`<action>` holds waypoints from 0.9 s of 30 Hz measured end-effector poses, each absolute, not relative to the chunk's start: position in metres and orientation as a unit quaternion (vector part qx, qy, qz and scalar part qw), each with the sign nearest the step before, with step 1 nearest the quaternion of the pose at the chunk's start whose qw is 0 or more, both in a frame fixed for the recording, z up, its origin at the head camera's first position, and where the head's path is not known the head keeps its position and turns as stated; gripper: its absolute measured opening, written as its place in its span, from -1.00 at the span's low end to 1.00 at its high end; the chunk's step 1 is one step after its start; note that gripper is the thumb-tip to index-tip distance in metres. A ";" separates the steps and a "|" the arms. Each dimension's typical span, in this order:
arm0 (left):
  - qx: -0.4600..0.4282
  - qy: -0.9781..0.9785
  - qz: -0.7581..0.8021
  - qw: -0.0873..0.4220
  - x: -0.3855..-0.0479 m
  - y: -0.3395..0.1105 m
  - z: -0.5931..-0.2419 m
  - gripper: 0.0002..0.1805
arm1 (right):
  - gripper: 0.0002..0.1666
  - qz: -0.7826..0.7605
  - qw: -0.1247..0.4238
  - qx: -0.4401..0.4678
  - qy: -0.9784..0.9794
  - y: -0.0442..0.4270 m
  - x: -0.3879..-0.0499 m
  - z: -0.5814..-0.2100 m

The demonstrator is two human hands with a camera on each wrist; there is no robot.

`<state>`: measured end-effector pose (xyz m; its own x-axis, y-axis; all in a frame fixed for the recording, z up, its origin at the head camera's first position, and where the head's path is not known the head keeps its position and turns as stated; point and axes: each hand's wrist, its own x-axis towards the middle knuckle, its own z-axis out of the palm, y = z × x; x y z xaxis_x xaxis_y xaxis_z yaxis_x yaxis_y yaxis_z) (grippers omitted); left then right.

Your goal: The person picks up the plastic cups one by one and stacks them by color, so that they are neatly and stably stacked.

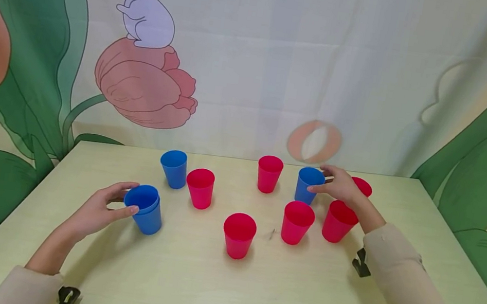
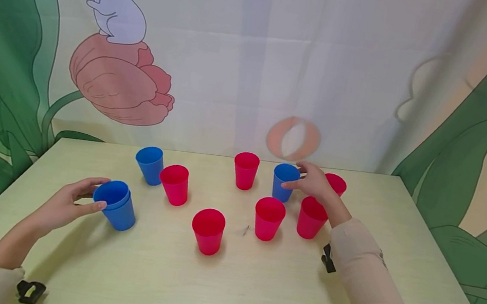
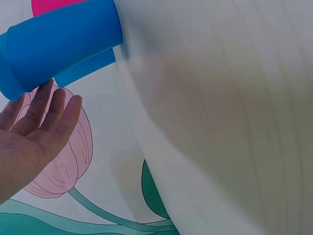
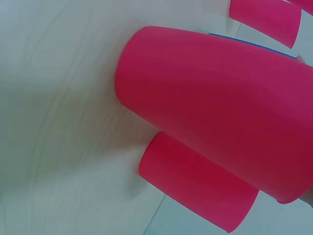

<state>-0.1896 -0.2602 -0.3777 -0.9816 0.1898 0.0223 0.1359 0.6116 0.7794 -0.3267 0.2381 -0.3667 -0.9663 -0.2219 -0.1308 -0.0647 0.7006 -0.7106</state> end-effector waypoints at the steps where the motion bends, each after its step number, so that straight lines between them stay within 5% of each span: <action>1: 0.091 0.897 0.432 0.032 -0.190 -0.260 -0.378 -0.33 | 0.04 -0.379 0.105 -0.076 0.916 0.239 -0.327 -0.367; 27: 0.089 0.895 0.436 0.033 -0.191 -0.260 -0.379 -0.32 | -0.08 -0.374 0.104 -0.074 0.918 0.236 -0.330 -0.369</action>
<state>-0.1906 -0.2599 -0.3788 -0.9820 0.1879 0.0181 0.1300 0.6035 0.7867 -0.3300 0.2364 -0.3694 -0.9673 -0.2142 -0.1361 -0.0581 0.7089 -0.7030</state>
